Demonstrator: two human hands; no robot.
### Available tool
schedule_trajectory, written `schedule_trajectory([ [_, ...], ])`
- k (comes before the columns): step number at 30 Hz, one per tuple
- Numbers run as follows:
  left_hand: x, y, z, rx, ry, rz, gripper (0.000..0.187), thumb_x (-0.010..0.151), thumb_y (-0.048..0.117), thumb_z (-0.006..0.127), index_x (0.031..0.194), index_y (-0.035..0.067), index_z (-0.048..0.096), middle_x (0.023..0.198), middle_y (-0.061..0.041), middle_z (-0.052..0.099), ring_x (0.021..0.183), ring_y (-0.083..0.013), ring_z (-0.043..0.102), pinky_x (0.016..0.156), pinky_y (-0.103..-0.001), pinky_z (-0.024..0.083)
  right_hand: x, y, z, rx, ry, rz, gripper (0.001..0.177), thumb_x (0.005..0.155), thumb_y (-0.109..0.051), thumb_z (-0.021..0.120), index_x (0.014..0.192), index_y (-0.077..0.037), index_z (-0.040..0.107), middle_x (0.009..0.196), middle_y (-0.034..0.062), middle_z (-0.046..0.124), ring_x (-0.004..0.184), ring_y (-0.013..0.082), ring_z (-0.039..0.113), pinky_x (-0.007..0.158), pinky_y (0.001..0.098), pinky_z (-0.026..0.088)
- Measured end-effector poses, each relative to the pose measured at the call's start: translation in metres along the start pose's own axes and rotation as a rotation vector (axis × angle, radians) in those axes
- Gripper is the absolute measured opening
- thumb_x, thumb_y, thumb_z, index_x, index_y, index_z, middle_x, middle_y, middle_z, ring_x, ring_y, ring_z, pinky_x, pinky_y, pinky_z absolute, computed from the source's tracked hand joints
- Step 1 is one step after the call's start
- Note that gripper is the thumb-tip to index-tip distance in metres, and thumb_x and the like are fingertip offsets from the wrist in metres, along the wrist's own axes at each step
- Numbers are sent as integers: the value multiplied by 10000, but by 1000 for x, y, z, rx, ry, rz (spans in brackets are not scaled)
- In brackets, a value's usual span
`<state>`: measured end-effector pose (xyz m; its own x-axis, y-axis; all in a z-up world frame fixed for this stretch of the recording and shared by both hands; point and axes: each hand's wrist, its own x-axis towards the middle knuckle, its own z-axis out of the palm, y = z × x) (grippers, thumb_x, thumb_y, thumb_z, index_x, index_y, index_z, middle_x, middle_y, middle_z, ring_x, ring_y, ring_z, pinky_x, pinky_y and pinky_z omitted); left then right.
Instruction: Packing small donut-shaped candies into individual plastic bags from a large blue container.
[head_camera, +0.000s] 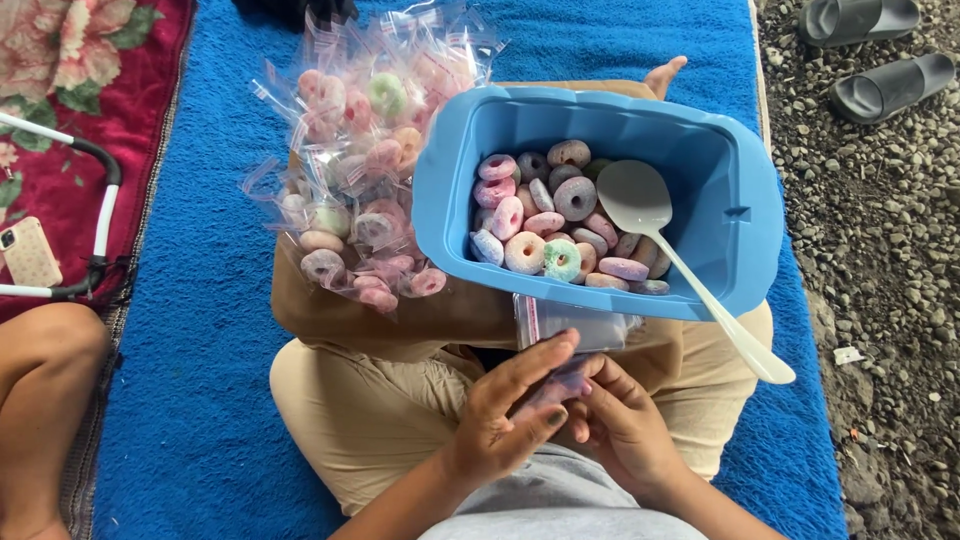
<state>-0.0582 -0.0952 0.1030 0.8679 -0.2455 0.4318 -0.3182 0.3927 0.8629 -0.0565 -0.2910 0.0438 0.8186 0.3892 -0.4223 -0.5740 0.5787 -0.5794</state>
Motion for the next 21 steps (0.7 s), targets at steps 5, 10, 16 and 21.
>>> schedule_trajectory([
  [5,3,-1,6,-77,94,-84,399,1128,177,434,1483,-2,449,1491,-224,546,1128,-256,681,959,-341,577,-1,5,-2,74,-118,-17,345,952,-66,666,1284,12,612,870,118,670,642,126,572,594,237,465],
  [10,2,0,11,-127,235,-175,431,1108,226,414,1464,-11,470,1409,-238,612,1146,-209,651,967,-312,556,-5,3,11,63,-227,-34,357,918,-57,729,1254,-6,619,1207,135,655,742,147,566,656,261,433],
  [16,6,0,11,-100,209,-178,447,1101,270,456,1482,37,457,1459,-221,577,1297,-228,566,1095,-363,460,-9,-2,10,98,-239,9,214,949,-64,656,1128,51,676,1364,181,630,795,193,572,701,301,477],
  [21,14,1,7,-169,174,-85,401,1109,212,454,1477,53,455,1468,-183,559,1399,-268,525,1202,-429,393,-5,-9,8,313,-546,114,606,967,-313,624,1418,4,371,1556,282,431,724,180,649,639,242,478],
])
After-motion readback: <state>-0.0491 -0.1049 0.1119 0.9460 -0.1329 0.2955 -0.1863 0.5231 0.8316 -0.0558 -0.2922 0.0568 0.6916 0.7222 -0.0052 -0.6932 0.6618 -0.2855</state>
